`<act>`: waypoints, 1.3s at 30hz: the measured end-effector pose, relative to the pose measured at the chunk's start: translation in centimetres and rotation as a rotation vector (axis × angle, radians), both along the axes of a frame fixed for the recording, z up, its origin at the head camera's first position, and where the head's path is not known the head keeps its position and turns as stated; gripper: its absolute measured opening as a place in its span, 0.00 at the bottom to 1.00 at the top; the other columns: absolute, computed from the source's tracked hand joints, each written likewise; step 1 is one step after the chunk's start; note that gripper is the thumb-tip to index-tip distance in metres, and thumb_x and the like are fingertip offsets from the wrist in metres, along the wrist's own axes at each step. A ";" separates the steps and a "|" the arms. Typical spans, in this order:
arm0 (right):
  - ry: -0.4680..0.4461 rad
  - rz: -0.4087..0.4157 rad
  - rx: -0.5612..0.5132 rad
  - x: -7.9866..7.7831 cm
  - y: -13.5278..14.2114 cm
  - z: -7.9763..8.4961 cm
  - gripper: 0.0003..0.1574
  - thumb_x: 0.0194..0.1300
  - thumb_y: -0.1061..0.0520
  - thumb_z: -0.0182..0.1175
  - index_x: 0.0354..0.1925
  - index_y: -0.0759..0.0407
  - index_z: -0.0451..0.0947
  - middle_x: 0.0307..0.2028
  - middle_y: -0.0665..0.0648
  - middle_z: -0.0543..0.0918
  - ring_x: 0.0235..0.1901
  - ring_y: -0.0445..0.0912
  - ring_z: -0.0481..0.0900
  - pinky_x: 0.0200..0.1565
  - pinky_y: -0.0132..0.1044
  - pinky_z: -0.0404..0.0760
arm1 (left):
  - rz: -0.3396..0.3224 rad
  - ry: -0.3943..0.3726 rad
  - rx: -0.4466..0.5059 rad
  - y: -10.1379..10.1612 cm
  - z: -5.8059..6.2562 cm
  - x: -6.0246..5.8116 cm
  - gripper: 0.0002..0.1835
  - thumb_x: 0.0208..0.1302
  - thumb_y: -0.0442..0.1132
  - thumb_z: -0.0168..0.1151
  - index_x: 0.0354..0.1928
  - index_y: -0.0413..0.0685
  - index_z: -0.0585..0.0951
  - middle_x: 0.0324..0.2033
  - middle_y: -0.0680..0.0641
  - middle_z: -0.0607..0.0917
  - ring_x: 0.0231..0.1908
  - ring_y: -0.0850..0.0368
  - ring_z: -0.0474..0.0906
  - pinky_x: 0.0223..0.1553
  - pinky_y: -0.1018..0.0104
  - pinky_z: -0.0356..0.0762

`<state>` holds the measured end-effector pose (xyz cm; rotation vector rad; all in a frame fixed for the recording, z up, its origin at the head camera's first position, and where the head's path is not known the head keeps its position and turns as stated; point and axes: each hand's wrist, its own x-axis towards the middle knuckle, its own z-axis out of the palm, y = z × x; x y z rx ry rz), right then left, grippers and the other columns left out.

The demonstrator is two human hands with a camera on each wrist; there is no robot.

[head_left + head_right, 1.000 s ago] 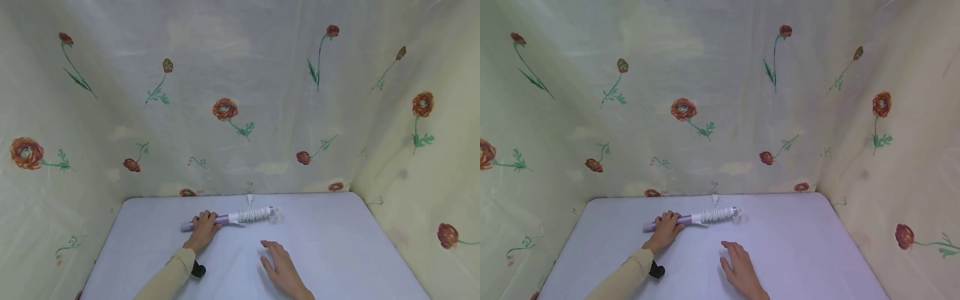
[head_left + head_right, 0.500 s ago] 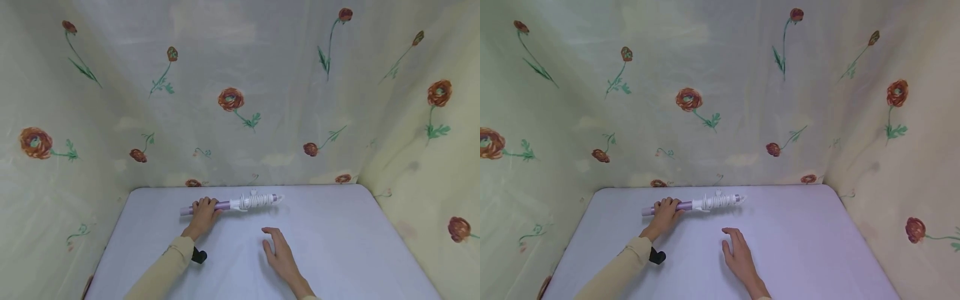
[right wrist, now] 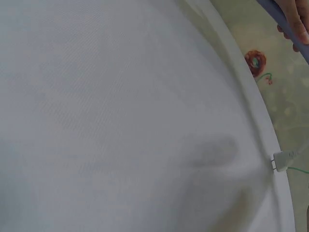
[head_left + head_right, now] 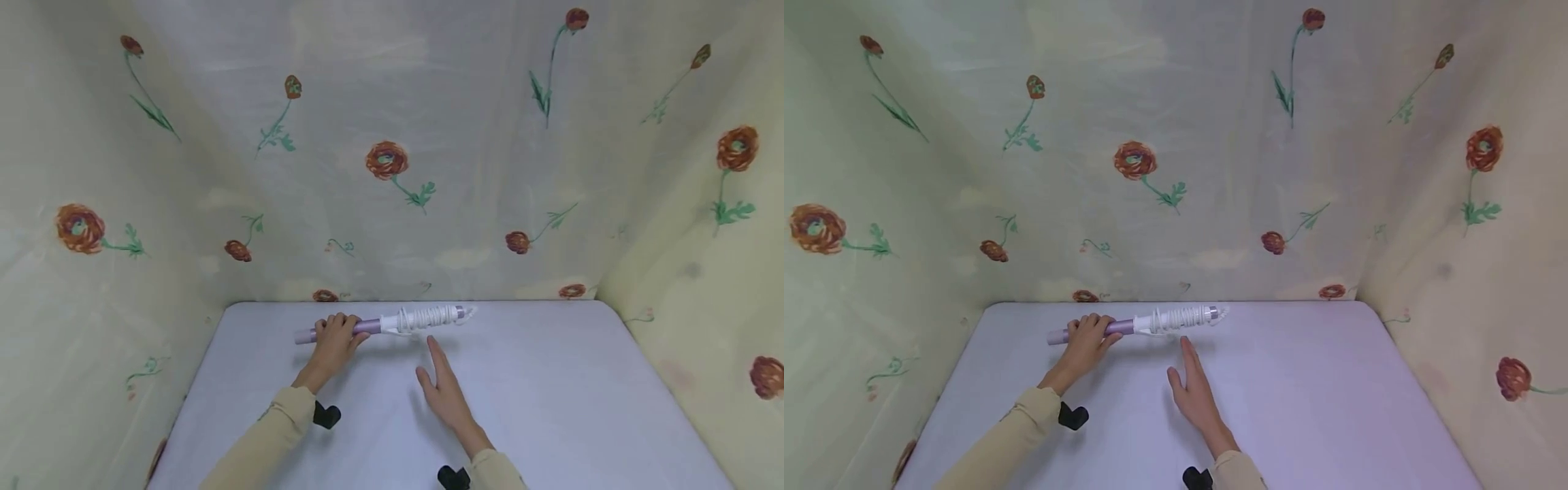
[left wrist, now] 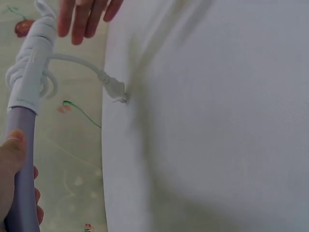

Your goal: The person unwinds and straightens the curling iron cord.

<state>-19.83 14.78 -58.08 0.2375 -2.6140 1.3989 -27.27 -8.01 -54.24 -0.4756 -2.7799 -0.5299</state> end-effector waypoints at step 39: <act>0.286 0.064 0.101 -1.5 0.6 5.6 0.03 0.62 0.54 0.53 0.36 0.49 0.73 0.24 0.41 0.75 0.23 0.31 0.70 0.25 0.27 0.70 | 0.055 0.115 -0.027 -0.6 0.8 0.0 0.22 0.55 0.62 0.52 0.42 0.56 0.74 0.31 0.53 0.79 0.36 0.55 0.68 0.47 0.50 0.53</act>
